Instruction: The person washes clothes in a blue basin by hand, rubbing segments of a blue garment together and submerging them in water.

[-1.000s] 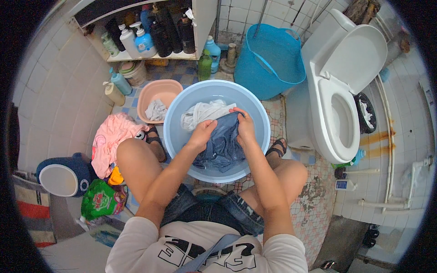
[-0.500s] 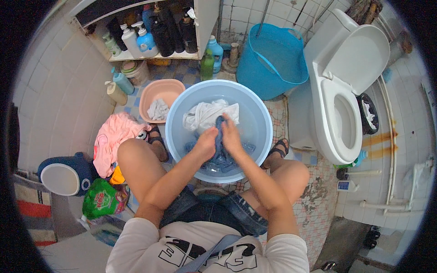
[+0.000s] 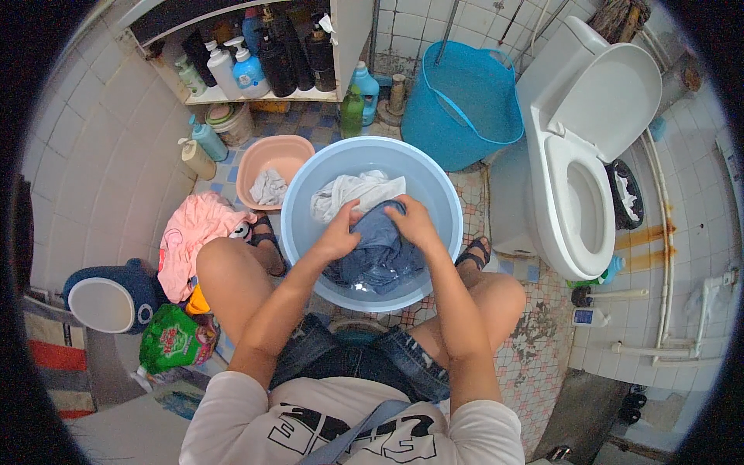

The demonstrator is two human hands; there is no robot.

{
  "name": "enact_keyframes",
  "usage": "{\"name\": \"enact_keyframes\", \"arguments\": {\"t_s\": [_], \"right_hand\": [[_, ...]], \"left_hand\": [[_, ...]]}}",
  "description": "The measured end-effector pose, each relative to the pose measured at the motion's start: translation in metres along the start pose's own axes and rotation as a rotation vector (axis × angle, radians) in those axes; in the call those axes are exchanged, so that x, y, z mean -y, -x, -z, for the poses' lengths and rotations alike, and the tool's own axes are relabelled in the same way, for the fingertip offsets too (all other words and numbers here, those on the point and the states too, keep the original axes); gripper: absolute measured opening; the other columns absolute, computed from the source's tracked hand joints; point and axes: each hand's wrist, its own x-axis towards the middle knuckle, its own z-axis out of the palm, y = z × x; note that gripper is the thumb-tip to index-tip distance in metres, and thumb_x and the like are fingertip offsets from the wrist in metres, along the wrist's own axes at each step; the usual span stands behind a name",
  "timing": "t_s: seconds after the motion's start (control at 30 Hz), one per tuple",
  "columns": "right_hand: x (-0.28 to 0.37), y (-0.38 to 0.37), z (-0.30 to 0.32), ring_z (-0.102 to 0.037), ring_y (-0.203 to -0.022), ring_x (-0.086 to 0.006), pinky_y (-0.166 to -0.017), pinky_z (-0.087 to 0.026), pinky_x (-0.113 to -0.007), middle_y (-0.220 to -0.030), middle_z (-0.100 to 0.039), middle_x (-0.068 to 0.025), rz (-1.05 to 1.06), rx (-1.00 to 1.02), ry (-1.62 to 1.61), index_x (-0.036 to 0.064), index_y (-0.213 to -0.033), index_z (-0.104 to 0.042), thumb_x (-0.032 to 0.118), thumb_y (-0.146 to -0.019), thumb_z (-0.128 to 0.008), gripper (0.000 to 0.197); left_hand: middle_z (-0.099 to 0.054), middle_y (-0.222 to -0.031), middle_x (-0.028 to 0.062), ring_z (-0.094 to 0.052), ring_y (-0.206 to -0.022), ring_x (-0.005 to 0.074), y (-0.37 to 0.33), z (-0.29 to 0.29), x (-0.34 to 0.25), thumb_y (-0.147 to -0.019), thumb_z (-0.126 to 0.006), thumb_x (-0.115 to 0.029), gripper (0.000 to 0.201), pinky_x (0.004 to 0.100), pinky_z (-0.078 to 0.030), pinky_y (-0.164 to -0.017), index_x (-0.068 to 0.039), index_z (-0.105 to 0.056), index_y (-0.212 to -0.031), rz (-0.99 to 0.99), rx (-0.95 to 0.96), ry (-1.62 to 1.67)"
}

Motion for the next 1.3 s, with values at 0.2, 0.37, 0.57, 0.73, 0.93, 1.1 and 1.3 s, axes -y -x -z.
{"name": "enact_keyframes", "arguments": {"t_s": [0.2, 0.37, 0.57, 0.73, 0.93, 1.1, 1.3], "right_hand": [[0.015, 0.009, -0.016, -0.054, -0.075, -0.0179, -0.069, -0.044, -0.03, -0.082, -0.055, -0.0085, 0.13, 0.172, -0.198, 0.0036, -0.098, -0.048, 0.017, -0.062, -0.074, 0.047], [0.013, 0.001, -0.007, -0.052, -0.082, -0.0185, -0.079, -0.042, -0.03, -0.087, -0.052, -0.0066, 0.18, 0.149, -0.308, 0.0036, -0.114, -0.039, 0.017, -0.058, -0.077, 0.069], [-0.024, 0.011, -0.017, -0.054, -0.09, -0.0186, -0.082, -0.04, -0.031, -0.098, -0.06, -0.0089, 0.063, 0.546, 0.141, 0.0043, -0.107, -0.054, 0.027, -0.069, -0.069, 0.046], [-0.012, 0.007, 0.0, -0.054, -0.072, -0.0189, -0.068, -0.042, -0.03, -0.076, -0.059, -0.01, -0.051, 0.305, -0.053, -0.0027, -0.091, -0.057, 0.022, -0.083, -0.053, 0.026], [0.03, 0.012, 0.033, -0.048, -0.072, -0.0059, -0.065, -0.039, -0.02, -0.081, -0.055, 0.0014, -0.146, 0.174, -0.73, 0.0031, -0.093, -0.055, 0.022, -0.087, -0.049, 0.021], [-0.004, 0.003, 0.016, -0.052, -0.067, -0.0089, -0.059, -0.043, -0.022, -0.079, -0.057, -0.0013, -0.25, 0.138, -0.684, 0.0017, -0.093, -0.055, 0.022, -0.082, -0.059, 0.024], [-0.003, -0.001, -0.001, -0.056, -0.07, -0.0146, -0.063, -0.046, -0.029, -0.079, -0.058, -0.0068, -0.358, -0.122, -0.799, -0.0011, -0.09, -0.053, 0.013, -0.078, -0.061, 0.02]], "left_hand": [[-0.05, -0.115, 0.0181, -0.052, -0.101, 0.0288, 0.007, 0.004, -0.053, -0.06, -0.071, -0.012, 0.076, 0.0333, -0.041, -0.084, -0.003, -0.035, -0.126, -0.203, 0.089, 0.009], [-0.061, -0.085, 0.0145, -0.06, -0.079, 0.0247, 0.0, 0.014, -0.044, -0.067, -0.067, -0.016, 0.036, 0.0329, -0.045, -0.07, 0.002, -0.057, -0.097, -0.139, 0.057, -0.228], [-0.061, -0.069, 0.0073, -0.053, -0.065, 0.009, -0.009, 0.042, -0.043, -0.075, -0.06, -0.013, 0.018, 0.0257, -0.043, -0.06, 0.002, -0.061, -0.085, -0.149, -0.089, 0.108], [-0.061, -0.081, 0.001, -0.053, -0.073, 0.0089, -0.003, 0.066, -0.038, -0.079, -0.059, -0.014, 0.018, 0.0236, -0.042, -0.067, 0.001, -0.061, -0.089, 0.003, -0.379, 0.467], [-0.059, -0.091, 0.0055, -0.054, -0.08, 0.0124, 0.003, 0.066, -0.051, -0.076, -0.062, -0.008, 0.024, 0.0257, -0.043, -0.074, 0.002, -0.057, -0.097, 0.023, -0.219, 0.736], [-0.059, -0.094, 0.0104, -0.057, -0.085, 0.0171, 0.005, 0.042, -0.055, -0.073, -0.064, -0.007, 0.032, 0.0289, -0.046, -0.074, 0.004, -0.053, -0.101, 0.151, -0.087, 0.828], [-0.054, -0.102, 0.0102, -0.056, -0.089, 0.0218, -0.007, 0.01, -0.036, -0.084, -0.053, -0.021, 0.034, 0.0336, -0.048, -0.076, 0.0, -0.045, -0.11, 0.243, -0.015, 1.037]]}}
